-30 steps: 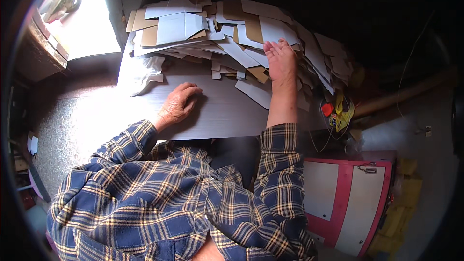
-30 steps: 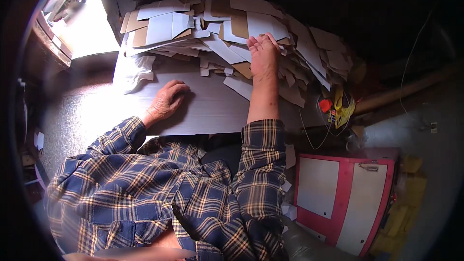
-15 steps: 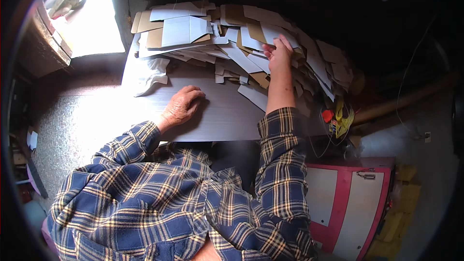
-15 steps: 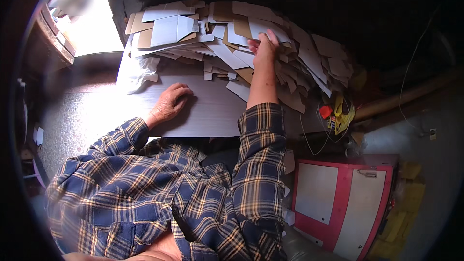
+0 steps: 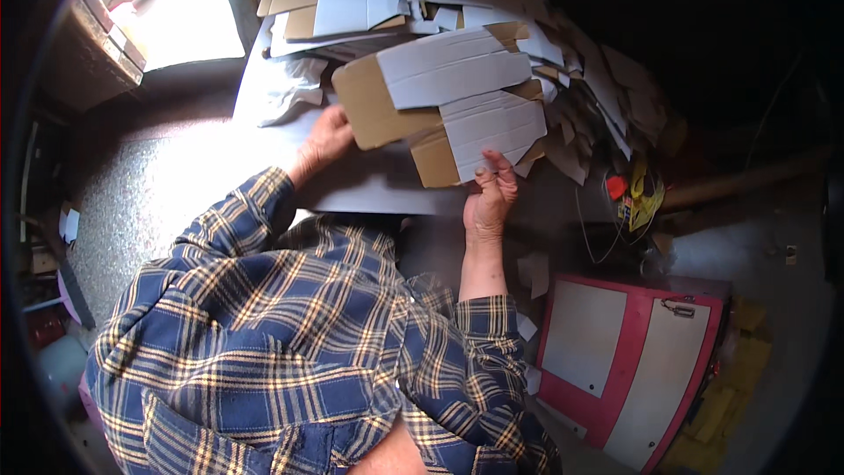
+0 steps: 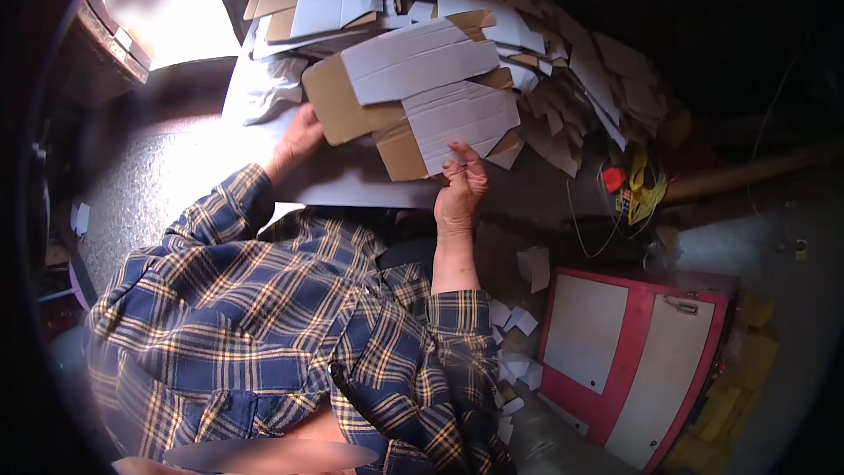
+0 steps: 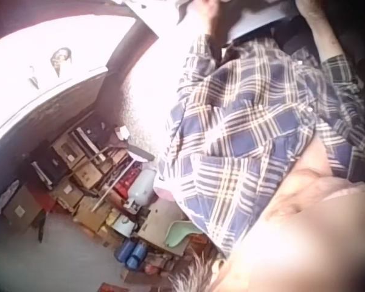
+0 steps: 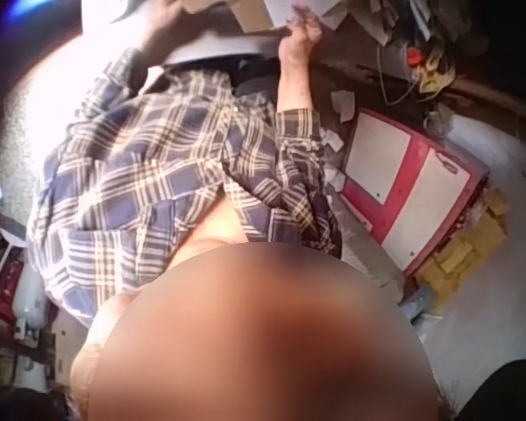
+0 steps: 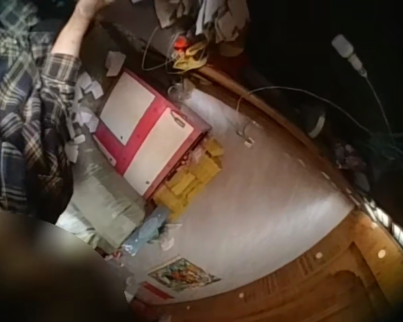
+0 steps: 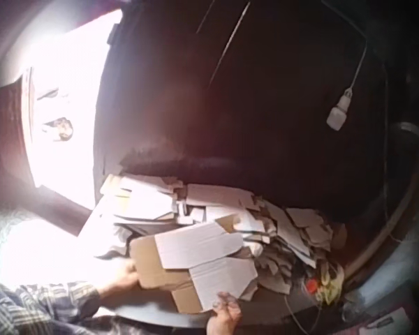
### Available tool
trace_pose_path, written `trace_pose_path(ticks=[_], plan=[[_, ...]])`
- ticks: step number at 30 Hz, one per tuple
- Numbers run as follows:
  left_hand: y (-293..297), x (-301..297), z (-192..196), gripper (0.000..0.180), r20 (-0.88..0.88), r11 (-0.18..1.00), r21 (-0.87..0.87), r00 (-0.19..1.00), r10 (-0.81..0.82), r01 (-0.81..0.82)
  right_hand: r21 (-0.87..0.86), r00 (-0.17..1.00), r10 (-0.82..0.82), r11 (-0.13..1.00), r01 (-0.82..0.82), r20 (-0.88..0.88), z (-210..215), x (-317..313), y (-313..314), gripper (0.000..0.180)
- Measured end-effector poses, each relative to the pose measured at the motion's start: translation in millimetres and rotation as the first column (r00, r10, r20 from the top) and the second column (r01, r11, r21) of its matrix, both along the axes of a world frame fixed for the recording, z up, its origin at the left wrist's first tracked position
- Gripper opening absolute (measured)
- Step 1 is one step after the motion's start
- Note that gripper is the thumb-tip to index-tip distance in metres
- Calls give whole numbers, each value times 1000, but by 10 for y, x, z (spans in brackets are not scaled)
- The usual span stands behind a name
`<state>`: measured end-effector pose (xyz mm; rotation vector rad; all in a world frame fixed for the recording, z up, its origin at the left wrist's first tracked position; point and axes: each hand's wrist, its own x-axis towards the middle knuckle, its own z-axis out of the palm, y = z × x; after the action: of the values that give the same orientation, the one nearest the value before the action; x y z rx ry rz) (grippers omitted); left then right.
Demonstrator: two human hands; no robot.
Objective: Folding flat cardboard sheets into small boxes and stacking them.
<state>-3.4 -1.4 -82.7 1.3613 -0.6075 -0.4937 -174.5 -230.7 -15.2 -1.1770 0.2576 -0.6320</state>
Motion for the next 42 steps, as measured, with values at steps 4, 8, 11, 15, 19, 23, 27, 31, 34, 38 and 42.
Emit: trace_pose_path(ticks=[4,8,11,15,19,23,27,31,34,38,42], plan=[[86,98,254,43,-348,984,-177,937,-31,-33,27,999,-39,999,38,29,-104,-216,15,31],[144,154,176,59,-303,944,-303,926,-228,133,-29,988,-99,995,97,-115,-297,-253,-2,33],[110,85,265,68,-205,965,-101,945,-257,241,52,988,-99,993,106,-118,-485,-235,-69,35],[41,36,330,64,-165,945,123,945,-283,305,47,993,-35,998,41,-110,-461,-198,-42,40],[58,113,300,61,-173,922,69,915,-365,380,-65,977,14,997,-28,-212,-373,-177,-87,45],[99,90,217,54,-217,933,-31,909,-356,358,-204,927,21,973,-104,-376,-202,-145,-10,43],[42,3,232,44,-209,965,8,944,-255,262,-944,761,-563,259,-206,-321,119,-129,89,44],[40,-62,238,38,-73,981,45,980,-186,189,-975,875,-460,215,-51,-147,318,89,66,47],[57,-65,187,39,-24,973,11,972,-232,232,-952,905,-399,305,-19,-146,400,287,35,52],[93,-155,212,39,36,973,32,973,-230,229,-806,927,-292,592,-20,-237,488,427,10,57],[97,-262,234,37,13,971,-33,971,-238,238,-368,947,-41,926,-83,-318,672,462,71,64]])
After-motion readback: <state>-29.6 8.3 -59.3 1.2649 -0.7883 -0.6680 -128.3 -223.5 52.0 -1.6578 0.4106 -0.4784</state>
